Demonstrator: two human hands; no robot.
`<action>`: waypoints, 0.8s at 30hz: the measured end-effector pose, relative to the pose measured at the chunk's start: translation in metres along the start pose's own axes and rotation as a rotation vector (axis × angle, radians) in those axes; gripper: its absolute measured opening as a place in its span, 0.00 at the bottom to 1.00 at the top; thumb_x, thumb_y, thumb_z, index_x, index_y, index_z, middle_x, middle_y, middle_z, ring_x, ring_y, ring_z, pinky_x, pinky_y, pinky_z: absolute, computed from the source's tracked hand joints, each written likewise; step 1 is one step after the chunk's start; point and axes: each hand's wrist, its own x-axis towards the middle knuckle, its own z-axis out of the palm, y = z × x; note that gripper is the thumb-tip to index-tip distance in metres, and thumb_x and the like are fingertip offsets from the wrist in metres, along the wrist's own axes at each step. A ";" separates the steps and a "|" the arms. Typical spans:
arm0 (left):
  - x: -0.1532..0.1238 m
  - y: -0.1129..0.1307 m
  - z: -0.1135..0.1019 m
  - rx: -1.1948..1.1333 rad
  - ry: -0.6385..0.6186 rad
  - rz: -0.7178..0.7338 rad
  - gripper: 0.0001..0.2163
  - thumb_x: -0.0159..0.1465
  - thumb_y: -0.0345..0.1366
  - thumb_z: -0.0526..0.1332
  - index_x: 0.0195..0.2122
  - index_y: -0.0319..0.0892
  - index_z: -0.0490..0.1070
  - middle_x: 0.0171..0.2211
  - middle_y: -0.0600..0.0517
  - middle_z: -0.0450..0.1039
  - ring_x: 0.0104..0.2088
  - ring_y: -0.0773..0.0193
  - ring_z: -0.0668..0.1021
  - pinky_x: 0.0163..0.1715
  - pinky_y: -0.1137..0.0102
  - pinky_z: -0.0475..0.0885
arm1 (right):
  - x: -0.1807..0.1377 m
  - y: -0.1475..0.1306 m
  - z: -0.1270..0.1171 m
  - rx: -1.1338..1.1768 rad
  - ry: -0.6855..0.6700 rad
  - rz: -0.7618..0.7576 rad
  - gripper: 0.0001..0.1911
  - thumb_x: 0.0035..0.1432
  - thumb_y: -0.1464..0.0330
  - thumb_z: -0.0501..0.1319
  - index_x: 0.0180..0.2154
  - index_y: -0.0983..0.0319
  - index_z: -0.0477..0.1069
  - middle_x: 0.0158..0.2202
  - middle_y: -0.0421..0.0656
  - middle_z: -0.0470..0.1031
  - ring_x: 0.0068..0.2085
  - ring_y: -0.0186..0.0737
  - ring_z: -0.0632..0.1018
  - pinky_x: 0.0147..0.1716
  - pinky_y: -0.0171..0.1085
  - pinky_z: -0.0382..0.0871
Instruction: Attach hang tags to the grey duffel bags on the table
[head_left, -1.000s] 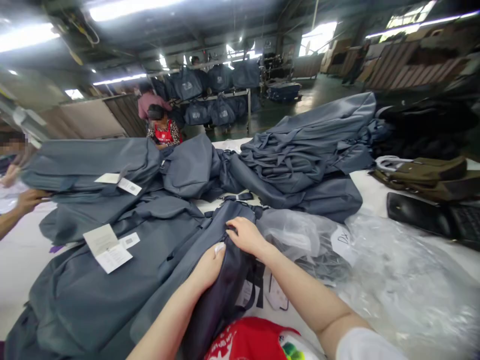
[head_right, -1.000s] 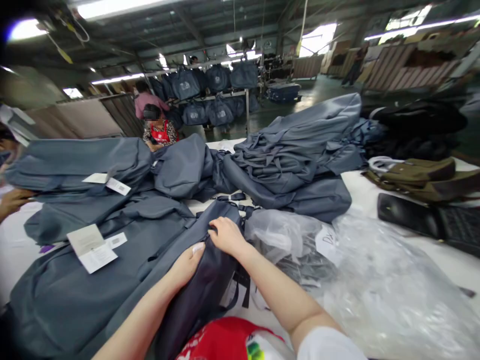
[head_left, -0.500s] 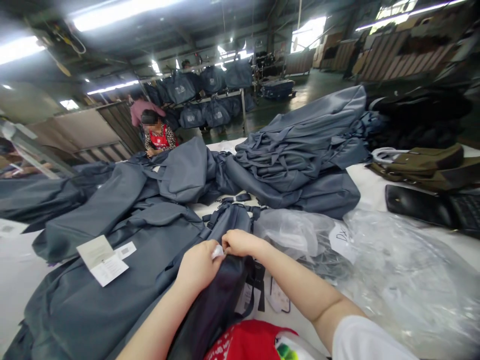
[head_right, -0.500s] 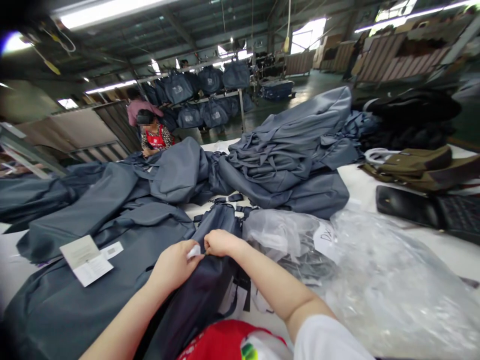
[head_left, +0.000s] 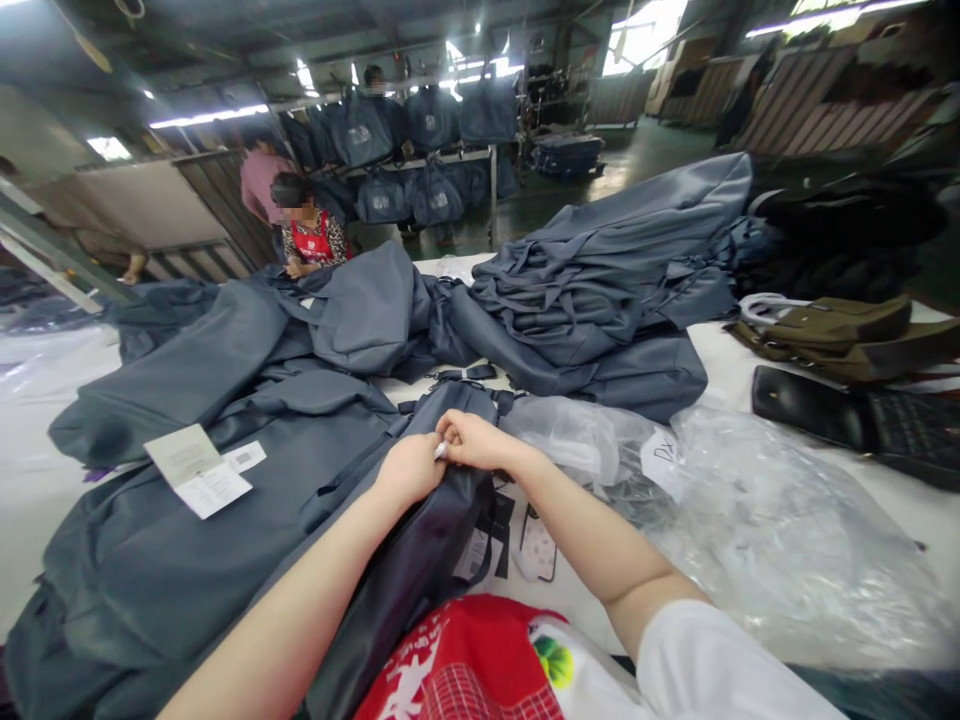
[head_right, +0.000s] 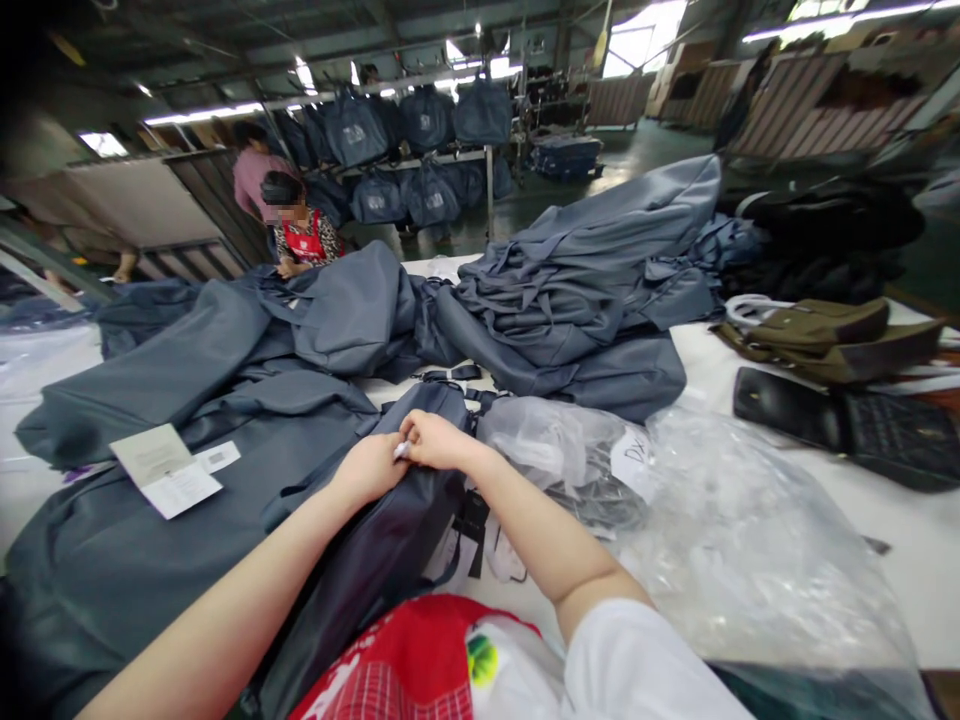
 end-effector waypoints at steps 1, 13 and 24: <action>-0.001 -0.002 -0.002 -0.018 0.017 -0.010 0.09 0.60 0.35 0.55 0.36 0.39 0.73 0.35 0.42 0.78 0.38 0.54 0.79 0.39 0.66 0.69 | 0.000 -0.001 -0.002 0.007 0.002 -0.071 0.15 0.51 0.77 0.60 0.43 0.65 0.66 0.32 0.41 0.77 0.30 0.34 0.77 0.32 0.32 0.69; -0.032 -0.061 -0.051 -0.514 0.031 -0.219 0.12 0.52 0.29 0.53 0.36 0.40 0.72 0.19 0.57 0.68 0.19 0.68 0.70 0.21 0.75 0.64 | 0.020 0.003 0.018 -0.546 0.079 -0.350 0.19 0.60 0.58 0.60 0.49 0.61 0.71 0.45 0.48 0.73 0.48 0.44 0.71 0.53 0.44 0.57; -0.222 -0.186 0.043 -1.103 0.397 -0.669 0.18 0.52 0.45 0.64 0.40 0.40 0.67 0.17 0.61 0.62 0.18 0.71 0.64 0.19 0.78 0.58 | 0.109 0.014 0.019 -0.587 0.334 -0.342 0.14 0.63 0.61 0.56 0.41 0.62 0.76 0.39 0.49 0.75 0.42 0.46 0.73 0.45 0.42 0.63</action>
